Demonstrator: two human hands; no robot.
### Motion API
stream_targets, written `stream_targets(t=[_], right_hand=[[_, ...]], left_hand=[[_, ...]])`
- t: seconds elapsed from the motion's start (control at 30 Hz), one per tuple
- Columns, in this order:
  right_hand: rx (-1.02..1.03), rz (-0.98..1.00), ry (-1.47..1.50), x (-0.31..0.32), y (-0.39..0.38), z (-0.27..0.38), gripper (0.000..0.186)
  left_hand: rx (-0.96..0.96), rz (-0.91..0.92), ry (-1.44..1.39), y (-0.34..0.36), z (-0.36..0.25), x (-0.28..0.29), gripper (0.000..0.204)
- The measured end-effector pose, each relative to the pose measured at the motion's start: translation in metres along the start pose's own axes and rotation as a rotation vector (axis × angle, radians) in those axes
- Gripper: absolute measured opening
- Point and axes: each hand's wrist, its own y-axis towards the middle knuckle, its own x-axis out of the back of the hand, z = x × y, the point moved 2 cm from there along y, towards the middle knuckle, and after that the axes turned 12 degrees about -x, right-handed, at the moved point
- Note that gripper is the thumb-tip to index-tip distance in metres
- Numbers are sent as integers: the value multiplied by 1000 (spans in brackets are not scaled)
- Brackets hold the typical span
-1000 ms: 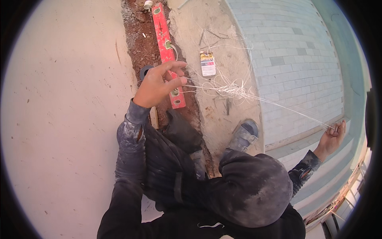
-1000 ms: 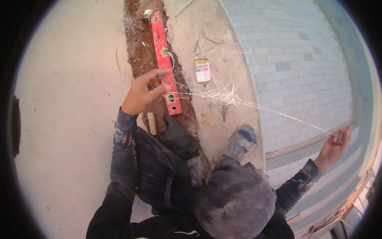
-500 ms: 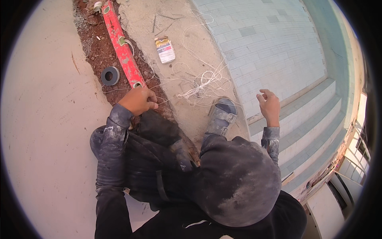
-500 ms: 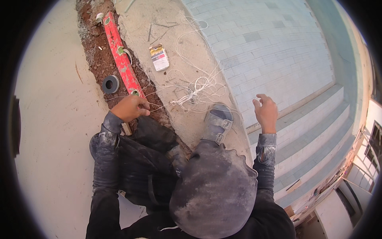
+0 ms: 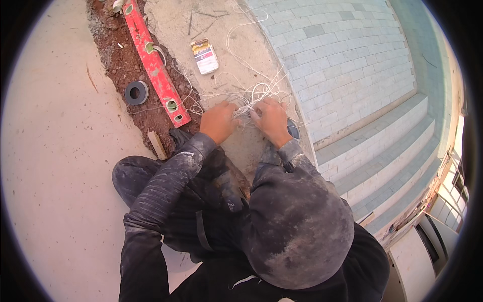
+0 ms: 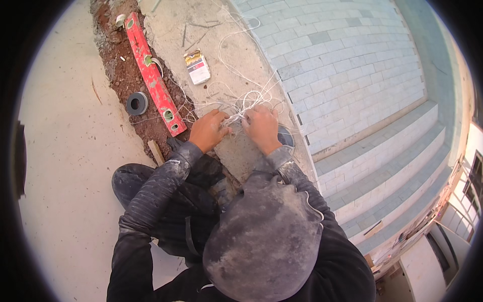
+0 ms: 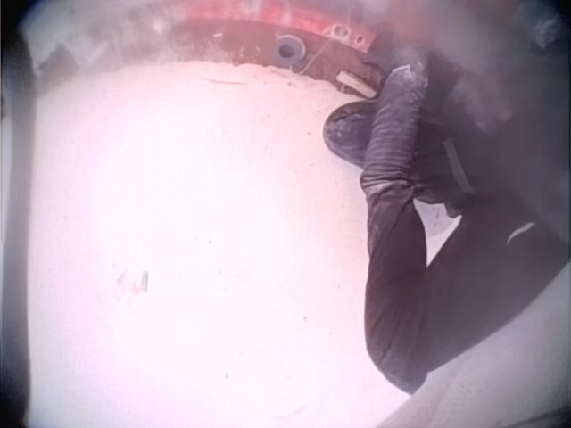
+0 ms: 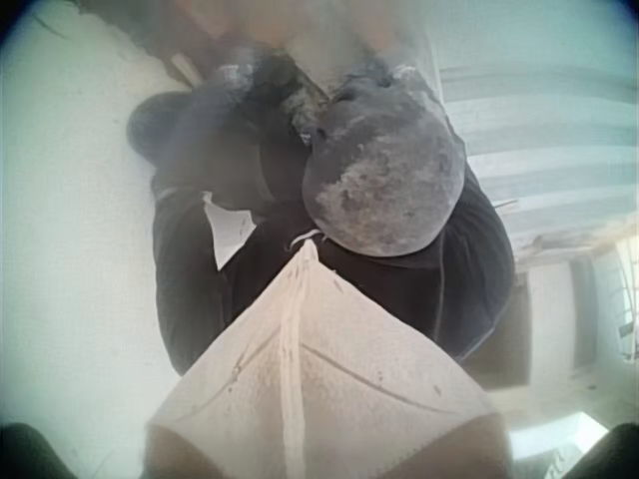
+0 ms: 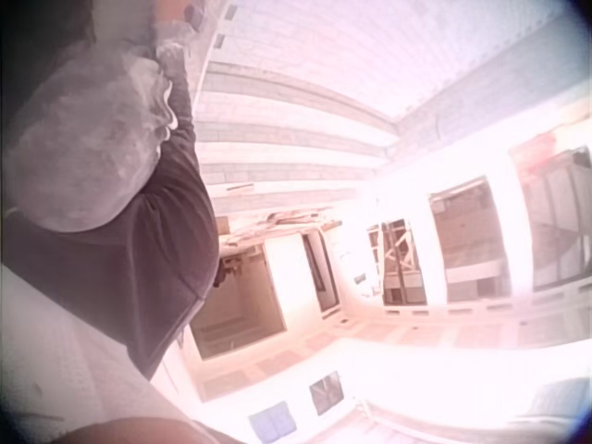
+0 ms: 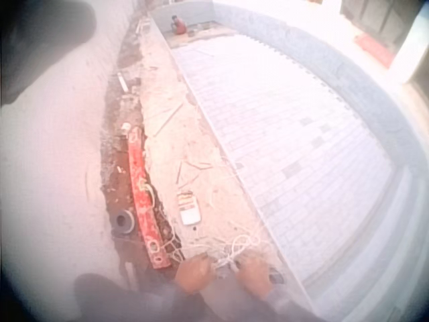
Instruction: The person prepares a string line for tiling by pulling it from a spool and tying it between points on a wall near a pool-like structure.
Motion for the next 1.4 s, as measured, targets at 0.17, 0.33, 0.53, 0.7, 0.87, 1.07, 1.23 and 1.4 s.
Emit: stream_targets(t=[0.17, 0.33, 0.53, 0.7, 0.87, 1.07, 1.23, 1.4], right_hand=[[-119, 31, 577, 49, 6, 7, 16], [-212, 39, 810, 91, 18, 4, 19], [-168, 21, 1022, 115, 41, 16, 23], [-68, -409, 753, 123, 43, 39, 23], [167, -143, 654, 108, 25, 79, 22], [90, 11, 709, 103, 20, 88, 22], [-52, -6, 847, 123, 19, 66, 19], [-118, -64, 955, 141, 13, 55, 19]], left_hand=[[180, 6, -37, 9, 2, 2, 17], [99, -179, -314, 25, 9, 39, 16], [293, -157, -1069, 27, -9, 81, 18], [261, -228, -1152, 24, -13, 93, 23], [237, -244, -1078, 23, -20, 100, 23], [230, -167, -901, 15, -27, 112, 23], [169, -207, -866, 8, -25, 113, 25], [179, -277, -809, 9, -22, 118, 27]])
